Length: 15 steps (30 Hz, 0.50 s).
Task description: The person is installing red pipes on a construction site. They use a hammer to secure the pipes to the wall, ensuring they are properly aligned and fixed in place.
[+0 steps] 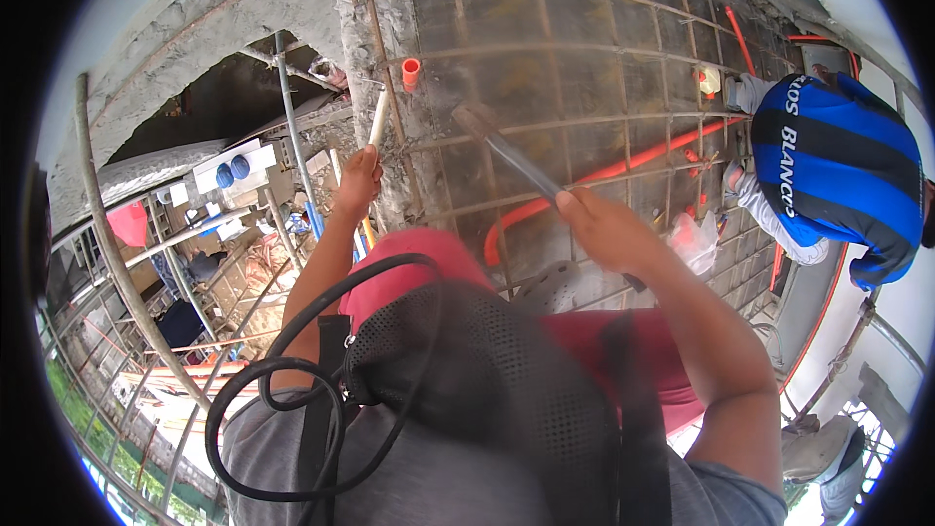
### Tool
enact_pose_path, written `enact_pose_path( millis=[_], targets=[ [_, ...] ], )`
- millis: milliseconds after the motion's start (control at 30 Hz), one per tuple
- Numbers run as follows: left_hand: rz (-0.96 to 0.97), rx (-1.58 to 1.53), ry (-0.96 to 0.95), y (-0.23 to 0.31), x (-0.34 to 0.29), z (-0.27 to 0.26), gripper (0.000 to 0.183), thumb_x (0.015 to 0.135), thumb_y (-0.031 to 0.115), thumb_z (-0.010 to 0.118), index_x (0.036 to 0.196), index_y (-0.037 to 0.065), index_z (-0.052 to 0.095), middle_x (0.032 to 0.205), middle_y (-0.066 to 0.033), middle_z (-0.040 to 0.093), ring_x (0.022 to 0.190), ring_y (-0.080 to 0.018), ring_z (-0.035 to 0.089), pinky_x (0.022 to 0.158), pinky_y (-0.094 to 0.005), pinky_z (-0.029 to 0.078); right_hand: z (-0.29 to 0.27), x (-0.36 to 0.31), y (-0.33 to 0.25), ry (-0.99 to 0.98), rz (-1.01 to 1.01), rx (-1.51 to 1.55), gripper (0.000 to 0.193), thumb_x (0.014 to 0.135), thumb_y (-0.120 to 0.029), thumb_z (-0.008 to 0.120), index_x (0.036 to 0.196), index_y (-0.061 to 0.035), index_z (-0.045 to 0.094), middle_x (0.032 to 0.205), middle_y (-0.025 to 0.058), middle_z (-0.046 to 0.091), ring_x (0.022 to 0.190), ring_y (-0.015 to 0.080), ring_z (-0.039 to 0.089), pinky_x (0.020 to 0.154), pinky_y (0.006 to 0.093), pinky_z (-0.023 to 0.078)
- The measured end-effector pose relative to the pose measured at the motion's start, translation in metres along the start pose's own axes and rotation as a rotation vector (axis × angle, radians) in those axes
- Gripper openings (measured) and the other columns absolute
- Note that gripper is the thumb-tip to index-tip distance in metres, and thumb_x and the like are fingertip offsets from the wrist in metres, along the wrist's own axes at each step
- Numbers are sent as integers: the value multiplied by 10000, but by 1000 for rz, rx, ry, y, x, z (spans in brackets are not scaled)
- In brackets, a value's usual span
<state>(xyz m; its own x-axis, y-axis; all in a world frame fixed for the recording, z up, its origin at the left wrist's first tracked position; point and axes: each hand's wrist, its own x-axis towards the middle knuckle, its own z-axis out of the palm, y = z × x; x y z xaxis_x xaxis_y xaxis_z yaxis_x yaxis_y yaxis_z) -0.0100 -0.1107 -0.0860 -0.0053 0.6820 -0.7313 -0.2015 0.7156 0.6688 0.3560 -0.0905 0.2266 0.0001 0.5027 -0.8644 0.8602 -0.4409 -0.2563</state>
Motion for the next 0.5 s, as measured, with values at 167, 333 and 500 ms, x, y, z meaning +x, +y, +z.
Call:
enact_pose_path(
  millis=[167, 333, 500],
  targets=[
    [-25, 37, -17, -4, 22, -2, 450, 1141, 475, 538, 902, 102, 620, 709, 32, 504, 557, -73, 408, 502, -284, 336, -5, 16, -40, 26, -111, -99, 585, 1162, -521, 403, 1267, -6, 659, 978, 162, 651, 919, 326, 622, 831, 441, 481],
    [62, 126, -2, -16, 29, -5, 472, 1137, 495, 532, 900, 95, 617, 699, 25, 506, 565, -86, 427, 523, -302, 348, -1, 33, -93, 66, -252, -119, 605, 1167, -547, 418, 1176, 5, 666, 716, 16, 515, 624, 123, 504, 590, 333, 439],
    [162, 274, 75, -31, 36, -1, 464, 1133, 509, 543, 967, 85, 635, 701, 18, 519, 569, -92, 447, 510, -303, 360, 1, 38, -151, 14, -302, -167, 584, 1163, -532, 409, 1202, -4, 657, 835, 99, 597, 777, 246, 586, 733, 414, 479]
  ],
)
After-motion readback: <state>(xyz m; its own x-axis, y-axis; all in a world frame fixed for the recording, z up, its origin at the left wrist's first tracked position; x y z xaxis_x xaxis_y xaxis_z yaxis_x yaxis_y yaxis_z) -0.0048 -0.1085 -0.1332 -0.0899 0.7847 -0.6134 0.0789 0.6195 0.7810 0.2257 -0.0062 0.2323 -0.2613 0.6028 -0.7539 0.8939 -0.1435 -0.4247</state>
